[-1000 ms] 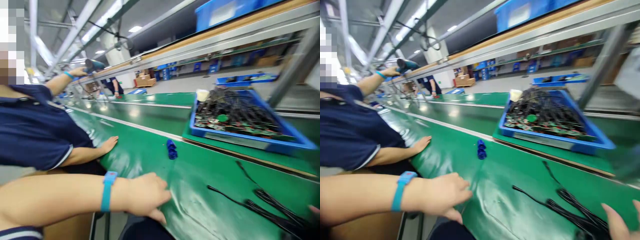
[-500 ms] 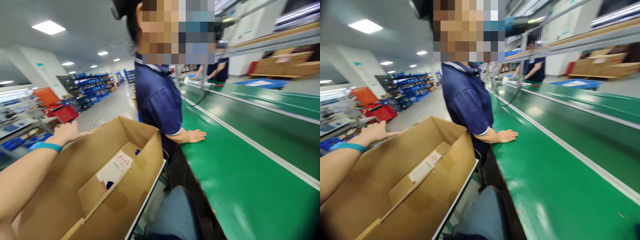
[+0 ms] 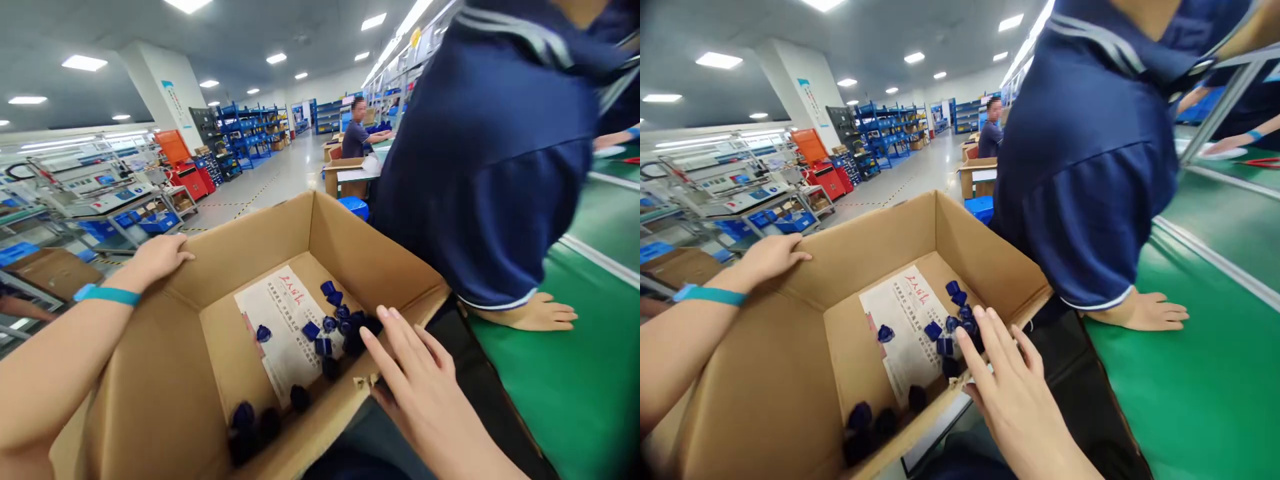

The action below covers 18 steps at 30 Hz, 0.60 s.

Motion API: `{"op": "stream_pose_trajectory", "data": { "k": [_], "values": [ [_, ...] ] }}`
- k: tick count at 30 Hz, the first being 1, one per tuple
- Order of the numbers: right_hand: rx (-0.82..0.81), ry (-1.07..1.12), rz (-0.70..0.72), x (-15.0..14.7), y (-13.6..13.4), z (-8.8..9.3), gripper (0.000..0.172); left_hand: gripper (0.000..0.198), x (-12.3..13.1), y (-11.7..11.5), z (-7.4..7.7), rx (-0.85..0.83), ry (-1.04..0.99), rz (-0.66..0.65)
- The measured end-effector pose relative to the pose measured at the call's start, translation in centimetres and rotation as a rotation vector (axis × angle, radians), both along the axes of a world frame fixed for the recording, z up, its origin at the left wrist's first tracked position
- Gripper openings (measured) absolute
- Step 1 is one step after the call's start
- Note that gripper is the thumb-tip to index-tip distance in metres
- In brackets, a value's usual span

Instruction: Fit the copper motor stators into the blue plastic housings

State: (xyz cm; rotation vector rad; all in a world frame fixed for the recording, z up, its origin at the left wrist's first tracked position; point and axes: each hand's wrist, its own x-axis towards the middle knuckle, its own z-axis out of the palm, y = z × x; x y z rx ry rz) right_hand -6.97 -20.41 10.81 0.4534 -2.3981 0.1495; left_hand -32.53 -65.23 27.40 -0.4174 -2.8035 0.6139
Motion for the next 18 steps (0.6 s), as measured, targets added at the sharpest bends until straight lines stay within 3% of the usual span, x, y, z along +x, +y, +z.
{"op": "stream_pose_trajectory", "data": {
  "k": [4, 6, 8, 10, 12, 15, 16, 18],
  "values": [
    [-0.129, -0.077, 0.137, -1.9, -2.3, -1.3, 0.024, 0.082, 1.0, -1.1, 3.3, -0.012, 0.081, 0.089],
    [-0.196, -0.100, 0.172, -1.8, -2.6, -2.3, 0.028, 0.074, 1.6, -0.3, 4.1, -0.011, 0.068, 0.152],
    [-0.220, -0.094, 0.176, -1.5, -2.6, -3.0, 0.034, 0.060, 2.7, 2.3, 4.3, -0.034, 0.195, 0.176],
    [-0.225, -0.070, 0.164, -1.1, -2.6, -3.4, 0.035, 0.045, 4.1, 6.8, 3.4, -0.104, 0.388, 0.028],
    [-0.230, -0.035, 0.149, -0.8, -2.8, -3.6, 0.038, 0.033, 5.4, 12.3, 0.9, -0.193, 0.304, -0.308],
    [-0.218, -0.005, 0.103, -0.5, -3.7, -3.8, 0.034, 0.031, 6.4, 19.8, -5.9, -0.212, -0.214, -0.828],
    [-0.193, -0.005, 0.098, -0.5, -4.0, -3.7, 0.032, 0.037, 6.5, 21.7, -8.6, -0.191, -0.311, -0.907],
    [-0.103, -0.032, 0.029, -0.1, -4.3, -3.3, 0.030, 0.067, 6.5, 24.7, -13.7, -0.162, -0.400, -0.934]
  ]
}}
